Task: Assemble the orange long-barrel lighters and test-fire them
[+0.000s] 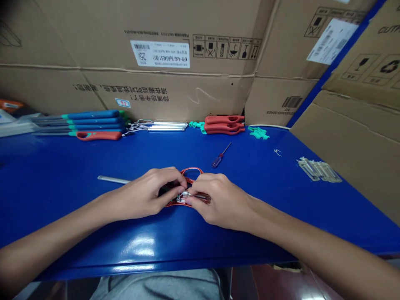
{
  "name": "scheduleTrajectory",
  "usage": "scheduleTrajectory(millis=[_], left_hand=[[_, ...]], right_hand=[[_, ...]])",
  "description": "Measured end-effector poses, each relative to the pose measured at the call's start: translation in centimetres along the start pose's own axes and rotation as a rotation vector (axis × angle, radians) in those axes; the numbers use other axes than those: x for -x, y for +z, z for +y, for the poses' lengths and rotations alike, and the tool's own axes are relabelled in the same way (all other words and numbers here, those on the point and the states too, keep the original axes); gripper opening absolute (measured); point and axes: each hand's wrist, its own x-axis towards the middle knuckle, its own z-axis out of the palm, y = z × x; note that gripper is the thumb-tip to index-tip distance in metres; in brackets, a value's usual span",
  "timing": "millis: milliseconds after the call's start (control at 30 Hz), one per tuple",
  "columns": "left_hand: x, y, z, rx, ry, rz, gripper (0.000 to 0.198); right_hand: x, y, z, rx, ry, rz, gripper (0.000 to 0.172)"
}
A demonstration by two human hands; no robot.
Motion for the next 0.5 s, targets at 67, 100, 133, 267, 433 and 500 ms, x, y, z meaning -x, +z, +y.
scheduleTrajectory(millis=[67, 100, 133, 267, 433, 500], left_hand=[[-0.04, 0.09, -0.09, 0.018, -0.003, -0.005, 0.015], [-0.07, 0.13, -0.13, 0.031, -0.005, -0.007, 0.015], [-0.09, 0.18, -0.16, 0.044, -0.007, -0.008, 0.015], [-0.21, 0.43, -0.19, 0.083, -0.015, 0.000, 0.016], [-0.40, 0.71, -0.11, 0.112, -0.051, 0.003, 0.019], [-0.46, 0.75, -0.05, 0.120, -0.055, 0.002, 0.020]], right_hand=[[0.01, -0.03, -0.07, 0.010, -0.001, -0.007, 0.014], [0.02, -0.04, -0.11, 0.015, -0.005, -0.010, 0.015], [0.04, -0.04, -0.14, 0.020, -0.011, -0.013, 0.015], [0.11, -0.03, -0.17, 0.048, -0.028, -0.031, 0.017], [0.16, -0.05, -0.12, 0.070, -0.043, -0.052, 0.021], [0.17, -0.06, -0.13, 0.066, -0.051, -0.052, 0.020]])
